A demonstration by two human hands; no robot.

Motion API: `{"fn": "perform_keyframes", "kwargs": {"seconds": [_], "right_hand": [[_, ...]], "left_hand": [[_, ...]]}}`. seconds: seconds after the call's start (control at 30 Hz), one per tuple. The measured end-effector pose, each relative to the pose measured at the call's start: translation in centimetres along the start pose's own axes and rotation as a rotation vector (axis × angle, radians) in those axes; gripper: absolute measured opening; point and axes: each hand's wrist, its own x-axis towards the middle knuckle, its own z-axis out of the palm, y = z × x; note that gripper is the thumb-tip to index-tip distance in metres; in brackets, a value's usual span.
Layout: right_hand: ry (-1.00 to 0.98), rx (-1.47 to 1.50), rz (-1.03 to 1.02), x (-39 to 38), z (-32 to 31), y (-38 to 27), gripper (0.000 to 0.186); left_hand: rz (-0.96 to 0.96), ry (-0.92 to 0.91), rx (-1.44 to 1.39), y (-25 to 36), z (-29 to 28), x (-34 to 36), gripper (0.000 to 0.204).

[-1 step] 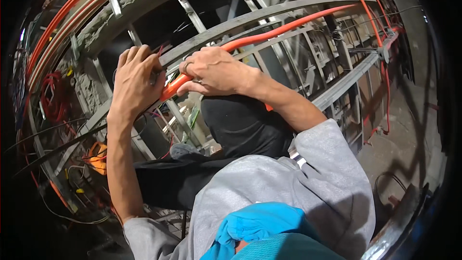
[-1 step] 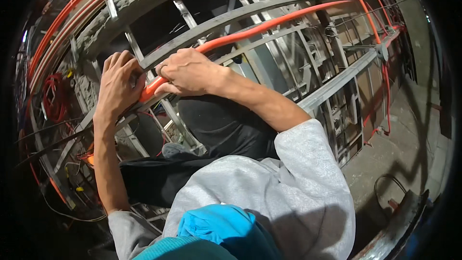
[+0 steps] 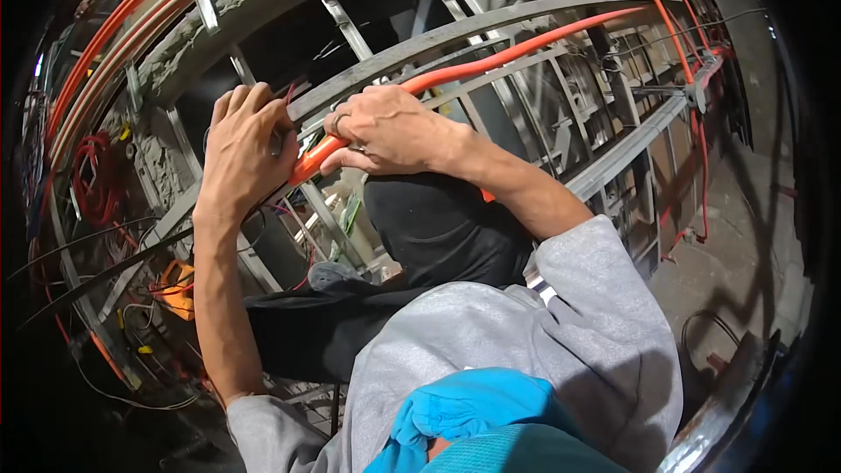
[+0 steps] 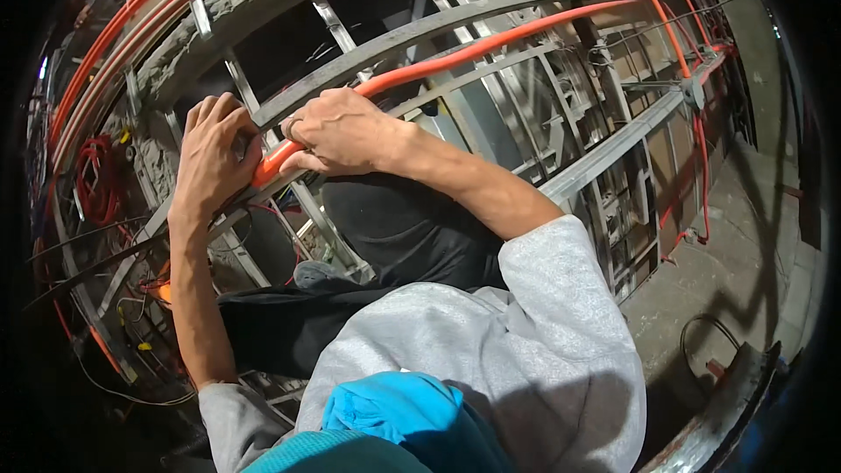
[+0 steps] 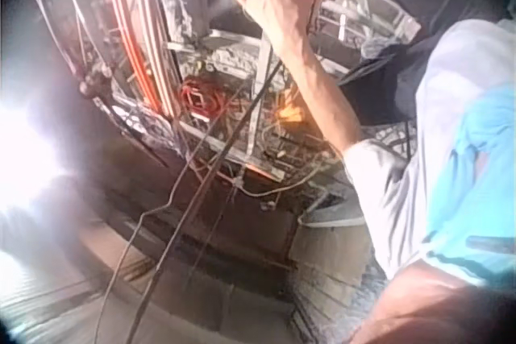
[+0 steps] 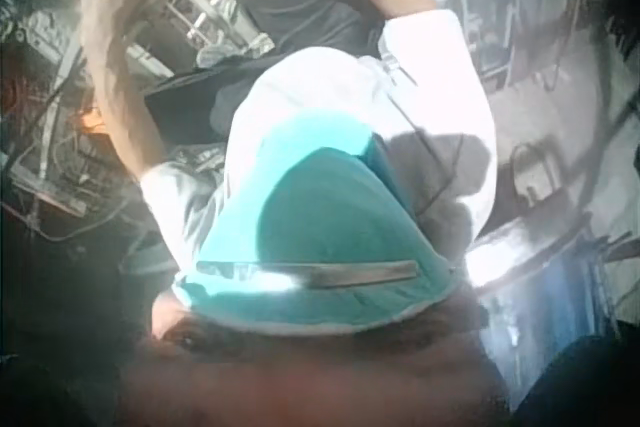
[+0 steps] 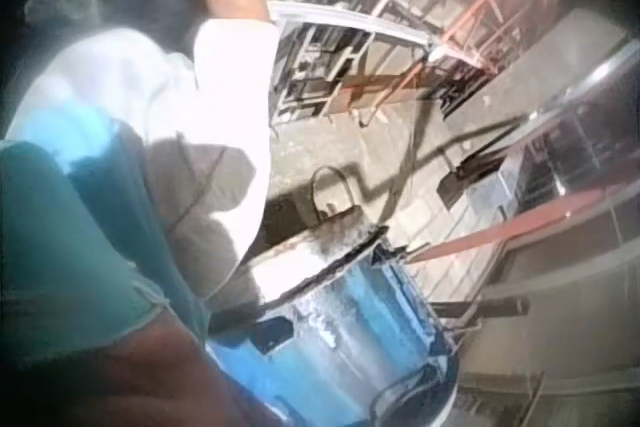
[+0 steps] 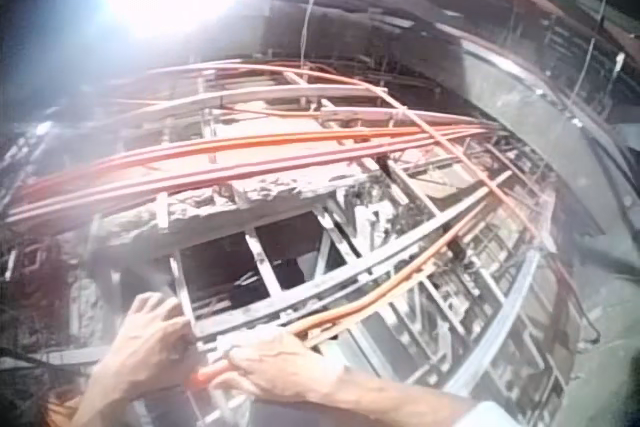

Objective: The person threads wires through a conduit pipe, fits a connector onto the pipe, and attaches the conduit and wires into an electrical junction box by hand.

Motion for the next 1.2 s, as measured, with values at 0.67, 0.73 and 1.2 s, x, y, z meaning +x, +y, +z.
{"fn": "perform_keyframes", "kwargs": {"seconds": [0.67,0.73,1.2], "right_hand": [[0.011,0.067,-0.039,0.1,0.1,0.5,0.041],[0.022,0.09,-0.001,-0.8,-0.5,1.2,0.037],[0.129,-0.066,-0.09,0.3,-0.3,1.2,0.04]], "left_hand": [[-0.027,0.0,-0.03,-0.9,-0.6,-0.9,0.016],[0.032,-0.021,-0.039,-0.9,-0.6,-0.2,0.018],[0.089,-0.187,-0.13,-2.5,-1.9,-1.4,0.065]]}}
